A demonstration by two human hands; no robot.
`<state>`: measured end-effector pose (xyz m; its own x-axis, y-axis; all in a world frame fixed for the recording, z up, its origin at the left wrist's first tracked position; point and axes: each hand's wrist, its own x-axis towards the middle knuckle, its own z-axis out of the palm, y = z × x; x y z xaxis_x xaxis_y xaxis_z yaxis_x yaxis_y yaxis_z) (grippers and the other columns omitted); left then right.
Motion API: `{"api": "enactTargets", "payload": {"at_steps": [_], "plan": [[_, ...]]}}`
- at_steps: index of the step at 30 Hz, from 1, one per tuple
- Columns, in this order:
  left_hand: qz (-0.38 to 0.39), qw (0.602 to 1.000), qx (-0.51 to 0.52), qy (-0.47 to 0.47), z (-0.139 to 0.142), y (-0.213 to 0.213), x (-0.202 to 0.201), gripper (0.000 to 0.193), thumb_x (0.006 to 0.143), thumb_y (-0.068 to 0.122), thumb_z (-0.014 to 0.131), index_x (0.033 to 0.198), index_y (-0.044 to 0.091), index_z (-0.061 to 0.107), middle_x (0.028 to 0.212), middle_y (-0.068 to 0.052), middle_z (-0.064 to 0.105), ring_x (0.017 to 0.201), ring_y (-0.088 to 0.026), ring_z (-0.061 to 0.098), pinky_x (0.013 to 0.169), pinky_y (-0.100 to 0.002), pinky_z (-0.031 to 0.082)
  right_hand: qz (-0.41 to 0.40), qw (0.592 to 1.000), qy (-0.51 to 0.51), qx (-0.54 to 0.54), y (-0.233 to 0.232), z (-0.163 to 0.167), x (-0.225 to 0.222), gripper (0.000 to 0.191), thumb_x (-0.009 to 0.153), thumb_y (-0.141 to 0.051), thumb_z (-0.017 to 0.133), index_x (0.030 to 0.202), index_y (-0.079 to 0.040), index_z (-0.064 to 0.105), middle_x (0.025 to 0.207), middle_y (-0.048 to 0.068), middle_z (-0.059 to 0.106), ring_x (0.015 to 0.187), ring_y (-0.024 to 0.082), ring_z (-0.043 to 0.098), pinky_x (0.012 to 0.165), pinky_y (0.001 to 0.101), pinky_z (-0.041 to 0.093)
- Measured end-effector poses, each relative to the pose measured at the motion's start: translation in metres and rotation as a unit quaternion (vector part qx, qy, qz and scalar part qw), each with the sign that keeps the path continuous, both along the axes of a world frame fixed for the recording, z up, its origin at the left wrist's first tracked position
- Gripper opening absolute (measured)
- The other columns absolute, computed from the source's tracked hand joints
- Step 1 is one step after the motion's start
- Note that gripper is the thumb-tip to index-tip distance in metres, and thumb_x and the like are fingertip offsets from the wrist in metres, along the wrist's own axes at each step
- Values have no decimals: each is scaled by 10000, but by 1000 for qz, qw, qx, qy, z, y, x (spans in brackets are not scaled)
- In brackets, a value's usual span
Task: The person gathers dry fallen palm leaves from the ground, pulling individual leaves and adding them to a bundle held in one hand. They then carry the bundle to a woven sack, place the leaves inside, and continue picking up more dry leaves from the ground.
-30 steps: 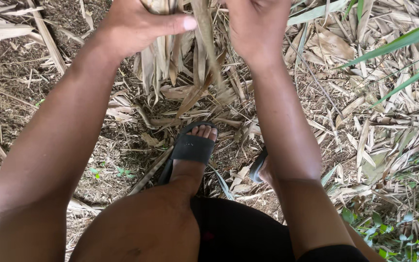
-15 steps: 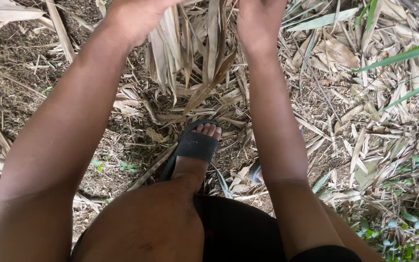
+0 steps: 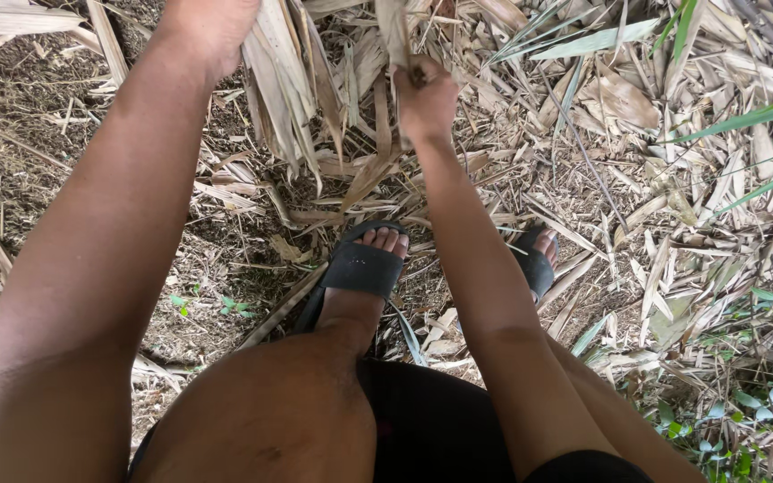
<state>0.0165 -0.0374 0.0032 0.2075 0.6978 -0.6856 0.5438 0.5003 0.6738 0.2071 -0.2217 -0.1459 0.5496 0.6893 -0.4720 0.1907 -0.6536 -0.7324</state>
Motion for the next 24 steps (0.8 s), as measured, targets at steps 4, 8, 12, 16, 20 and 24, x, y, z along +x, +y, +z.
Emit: {"api": "enactTargets", "payload": {"at_steps": [4, 8, 12, 16, 20, 24], "plan": [[-1, 1000, -8, -6, -4, -2, 0, 677, 813, 603, 778, 1185, 40, 715, 1108, -131, 756, 1031, -229, 747, 870, -376, 600, -29, 958, 128, 255, 4, 20, 21, 116, 1037, -142, 695, 1057, -69, 784, 727, 7, 706, 534, 91, 570, 480, 259, 475], [-30, 999, -14, -14, -11, -11, 8, 694, 801, 617, 772, 1177, 36, 713, 1098, -133, 759, 1022, -229, 754, 858, -375, 604, -60, 923, 87, 371, 14, 59, 22, 168, 1109, -52, 711, 1263, -34, 777, 770, 9, 600, 617, 85, 396, 559, 229, 311], [-74, 997, -15, -21, -18, -24, 25, 712, 790, 632, 767, 1170, 33, 711, 1088, -135, 762, 1012, -228, 761, 846, -374, 608, -8, 929, -17, 370, 35, 99, -10, 286, 1040, -16, 614, 1303, -101, 687, 1034, 81, 721, 713, 160, 575, 612, 289, 474], [-106, 994, 37, 1, -20, -34, 37, 740, 764, 634, 808, 1155, 17, 690, 1065, -146, 751, 993, -226, 760, 821, -372, 619, 138, 887, -187, 400, 42, 118, -28, 202, 1005, -3, 633, 1182, -100, 642, 1216, 111, 629, 1151, 264, 593, 1001, 411, 513], [-81, 995, 48, -42, -20, -33, 33, 621, 831, 546, 767, 1139, 12, 682, 1049, -143, 745, 950, -198, 753, 770, -359, 629, 207, 865, -176, 422, 35, 99, -22, 318, 941, 17, 648, 1259, 11, 640, 1294, 223, 513, 1149, 328, 488, 1000, 449, 420], [-27, 999, 22, -30, -20, -23, 19, 614, 831, 539, 769, 1139, 14, 685, 1058, -153, 738, 956, -214, 745, 789, -377, 624, 14, 918, 187, 350, 24, 53, -6, 262, 1038, -95, 628, 1297, -61, 634, 1178, 73, 625, 1107, 217, 580, 981, 365, 507]]}}
